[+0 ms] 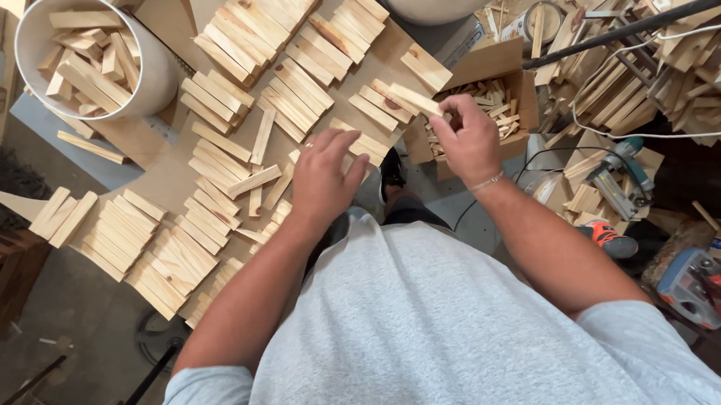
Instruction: Arranging and aligning small wooden slats on a board to create a patterned surface.
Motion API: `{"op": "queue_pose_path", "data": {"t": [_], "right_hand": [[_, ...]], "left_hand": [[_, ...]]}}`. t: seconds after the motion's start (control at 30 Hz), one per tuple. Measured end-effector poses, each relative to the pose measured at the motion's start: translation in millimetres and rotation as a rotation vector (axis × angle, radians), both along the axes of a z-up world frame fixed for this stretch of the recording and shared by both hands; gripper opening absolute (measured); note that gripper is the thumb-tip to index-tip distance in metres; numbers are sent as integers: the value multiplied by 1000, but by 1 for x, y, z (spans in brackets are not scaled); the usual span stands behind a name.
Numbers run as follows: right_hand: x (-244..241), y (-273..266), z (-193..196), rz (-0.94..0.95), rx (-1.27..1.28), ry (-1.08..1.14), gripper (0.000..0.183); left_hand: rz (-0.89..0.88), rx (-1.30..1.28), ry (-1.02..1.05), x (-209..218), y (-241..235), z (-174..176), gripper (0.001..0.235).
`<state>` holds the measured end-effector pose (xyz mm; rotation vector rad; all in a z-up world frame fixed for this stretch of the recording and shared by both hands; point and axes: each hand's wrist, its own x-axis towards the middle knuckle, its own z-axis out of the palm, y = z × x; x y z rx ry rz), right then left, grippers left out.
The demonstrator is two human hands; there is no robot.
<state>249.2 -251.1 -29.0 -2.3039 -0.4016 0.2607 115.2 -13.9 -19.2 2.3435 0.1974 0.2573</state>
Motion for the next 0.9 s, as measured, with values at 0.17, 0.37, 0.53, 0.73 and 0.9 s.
{"op": "queue_pose_path", "data": {"t": [0.17, 0.37, 0.53, 0.73, 0.9], "right_hand": [[21, 2, -53, 122, -74, -332, 17], [23, 5, -60, 166, 7, -503, 16], [26, 4, -84, 163, 2, -540, 13], [21, 8, -59, 211, 64, -463, 10], [22, 1, -53, 144, 184, -389, 16]], "left_hand": [[-110, 240, -99, 30, -5, -15, 37], [-92, 450, -118, 63, -8, -56, 19], [-118, 561, -112, 86, 1, -75, 12], [-197, 577, -83, 93, 0, -74, 5], [-255, 546, -19, 94, -5, -57, 8]]}}
